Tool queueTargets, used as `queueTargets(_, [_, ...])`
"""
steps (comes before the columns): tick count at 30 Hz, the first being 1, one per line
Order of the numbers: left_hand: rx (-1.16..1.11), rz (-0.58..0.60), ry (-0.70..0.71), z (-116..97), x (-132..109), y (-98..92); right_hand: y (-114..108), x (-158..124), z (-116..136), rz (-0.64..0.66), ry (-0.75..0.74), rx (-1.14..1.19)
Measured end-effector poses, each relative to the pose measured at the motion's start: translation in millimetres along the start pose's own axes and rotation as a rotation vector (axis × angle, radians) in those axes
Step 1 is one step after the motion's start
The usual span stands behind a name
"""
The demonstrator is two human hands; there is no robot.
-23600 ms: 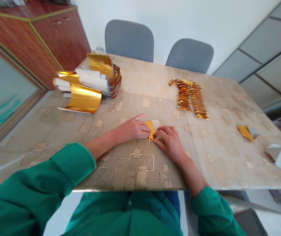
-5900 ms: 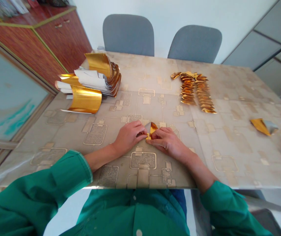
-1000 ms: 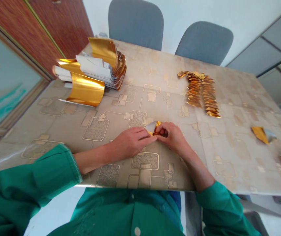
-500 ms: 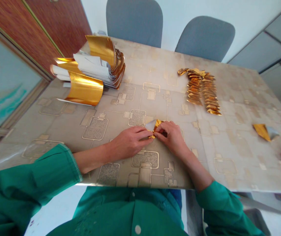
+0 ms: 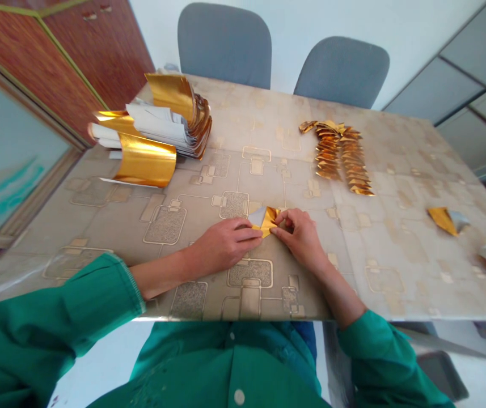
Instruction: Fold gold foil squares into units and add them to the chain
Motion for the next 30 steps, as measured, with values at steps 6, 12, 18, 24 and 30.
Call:
queueTargets(6, [0.004, -0.025, 0.022, 0, 1, -0.7, 3, -1, 9, -0.022, 0.066, -0.043])
queueTargets(12, [0.013, -0.021, 0.019, 1, 1, 0.6, 8, -7, 18, -0.038, 0.128, -0.165])
queueTargets(18, [0.016, -0.021, 0.015, 1, 1, -0.9, 3, -8, 4, -0.061, 0.069, 0.031])
queueTargets(24, [0.032, -0.046, 0.036, 0, 2, -5.6, -1, -12, -1, -0.130, 0.001, 0.222])
queueTargets(30, [0.021, -0.029, 0.005, 0, 2, -4.6, 10, -10, 13, -0.180, 0.016, -0.094])
Point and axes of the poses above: each hand's wrist, its own x-axis towards the middle knuckle, its own y-axis out of the palm, z = x × y, the point moved 3 cm from there along x, towards the middle knuckle, and after that the axes turned 7 degrees about y, right-handed, at the moved point
